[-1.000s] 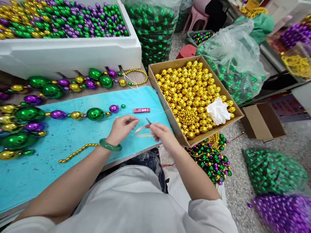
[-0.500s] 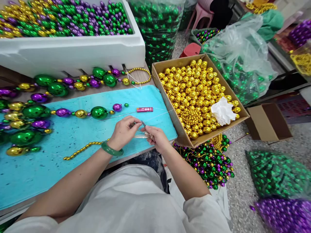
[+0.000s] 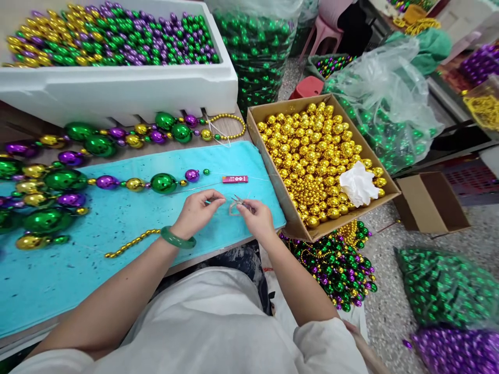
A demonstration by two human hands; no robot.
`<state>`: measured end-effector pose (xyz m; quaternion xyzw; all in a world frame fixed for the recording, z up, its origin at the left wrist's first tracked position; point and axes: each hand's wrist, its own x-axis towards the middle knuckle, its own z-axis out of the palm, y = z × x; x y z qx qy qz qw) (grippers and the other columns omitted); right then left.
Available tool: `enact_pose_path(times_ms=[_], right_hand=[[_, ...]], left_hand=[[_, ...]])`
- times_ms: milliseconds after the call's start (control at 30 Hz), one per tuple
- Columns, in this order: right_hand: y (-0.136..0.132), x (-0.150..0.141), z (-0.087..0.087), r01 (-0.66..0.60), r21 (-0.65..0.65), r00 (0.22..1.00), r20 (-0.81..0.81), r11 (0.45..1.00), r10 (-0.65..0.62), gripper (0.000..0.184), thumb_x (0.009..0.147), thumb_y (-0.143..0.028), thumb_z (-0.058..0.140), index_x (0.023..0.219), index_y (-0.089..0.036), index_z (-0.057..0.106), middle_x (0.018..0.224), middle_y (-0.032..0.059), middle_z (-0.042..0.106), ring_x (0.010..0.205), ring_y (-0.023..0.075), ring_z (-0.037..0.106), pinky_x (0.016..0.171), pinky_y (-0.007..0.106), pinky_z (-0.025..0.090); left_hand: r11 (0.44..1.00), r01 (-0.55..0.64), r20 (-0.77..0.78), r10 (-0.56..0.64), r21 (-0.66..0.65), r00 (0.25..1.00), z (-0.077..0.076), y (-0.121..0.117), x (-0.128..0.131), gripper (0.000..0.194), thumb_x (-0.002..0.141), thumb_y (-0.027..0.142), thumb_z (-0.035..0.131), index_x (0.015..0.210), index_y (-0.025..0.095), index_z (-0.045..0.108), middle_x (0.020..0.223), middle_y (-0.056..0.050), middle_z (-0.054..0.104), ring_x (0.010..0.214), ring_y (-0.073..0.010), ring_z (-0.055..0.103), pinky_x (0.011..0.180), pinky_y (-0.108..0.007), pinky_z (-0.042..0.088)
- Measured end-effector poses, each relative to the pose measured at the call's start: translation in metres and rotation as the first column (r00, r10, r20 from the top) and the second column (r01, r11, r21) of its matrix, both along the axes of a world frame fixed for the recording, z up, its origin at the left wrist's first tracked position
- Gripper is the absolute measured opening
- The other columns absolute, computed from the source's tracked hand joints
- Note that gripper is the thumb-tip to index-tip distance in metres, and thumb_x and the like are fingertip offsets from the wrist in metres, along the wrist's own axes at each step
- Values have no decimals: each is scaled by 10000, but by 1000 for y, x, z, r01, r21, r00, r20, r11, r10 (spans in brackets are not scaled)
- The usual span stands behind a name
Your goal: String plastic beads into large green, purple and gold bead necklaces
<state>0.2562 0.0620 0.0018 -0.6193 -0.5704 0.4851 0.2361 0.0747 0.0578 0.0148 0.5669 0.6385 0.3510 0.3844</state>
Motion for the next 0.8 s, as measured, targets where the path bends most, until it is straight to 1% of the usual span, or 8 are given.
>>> enact_pose_path(times_ms=[67,133,200,300,467,600,700,800], right_hand=[[2,2,4,-176,231,929,359,957,84,399,809,-460,655,1111,-207,716,987,111,661,944,257,542,802,359,405],[9,-1,12,-325,323,811,579,889,86,372,862,-428,613,1154,-215,702,1138,136,640,1060,304,501,877,404,381],[21,-10,20,-394,378,761,645,838,67,325,933,-368,512,1121,-193,710,1176,142,626,1070,299,489,904,408,373],[52,-38,25,-480,402,754,644,780,132,344,978,-281,401,1059,-170,716,1104,134,642,1040,268,501,918,374,382],[101,-95,10,-629,259,645,701,733,306,304,911,-193,468,1102,-156,701,1129,134,643,1066,263,548,843,340,427],[114,-114,-2,-632,171,610,712,756,348,286,883,-176,486,1043,-149,722,1101,146,656,1025,241,590,813,319,437],[120,-116,-1,-589,185,685,630,786,366,206,837,-169,534,906,-137,726,971,126,692,910,215,617,782,306,437],[128,-119,14,-476,106,804,454,873,383,108,800,-193,582,828,-154,678,727,60,668,648,160,584,643,288,419]], left_hand=[[999,-46,10,46,11,999,1,-1,-6,156,783,324,585,756,206,685,786,-11,712,751,-164,615,683,-268,475],[996,-85,64,85,-12,994,1,-4,-10,162,781,341,590,764,207,678,761,-8,697,730,-159,614,644,-257,484],[993,-102,161,111,-63,981,2,-8,-11,172,777,354,589,777,199,663,720,-6,672,686,-153,609,579,-241,482],[986,-85,306,125,-141,944,6,-15,-9,182,777,357,585,803,185,637,701,-7,656,652,-143,617,533,-224,477],[989,-86,415,129,-121,901,20,-30,-2,151,800,322,576,813,182,631,715,-4,667,655,-124,620,598,-227,502],[996,-80,488,92,-46,868,27,-48,5,121,827,258,553,829,181,647,750,-13,685,691,-125,625,640,-232,504],[997,-20,431,-11,68,902,27,-60,5,104,848,221,573,839,180,668,798,-26,710,739,-130,634,697,-239,496],[987,34,354,-88,158,931,26,-68,-3,108,892,220,565,878,186,667,862,-32,729,784,-129,642,743,-244,486]])
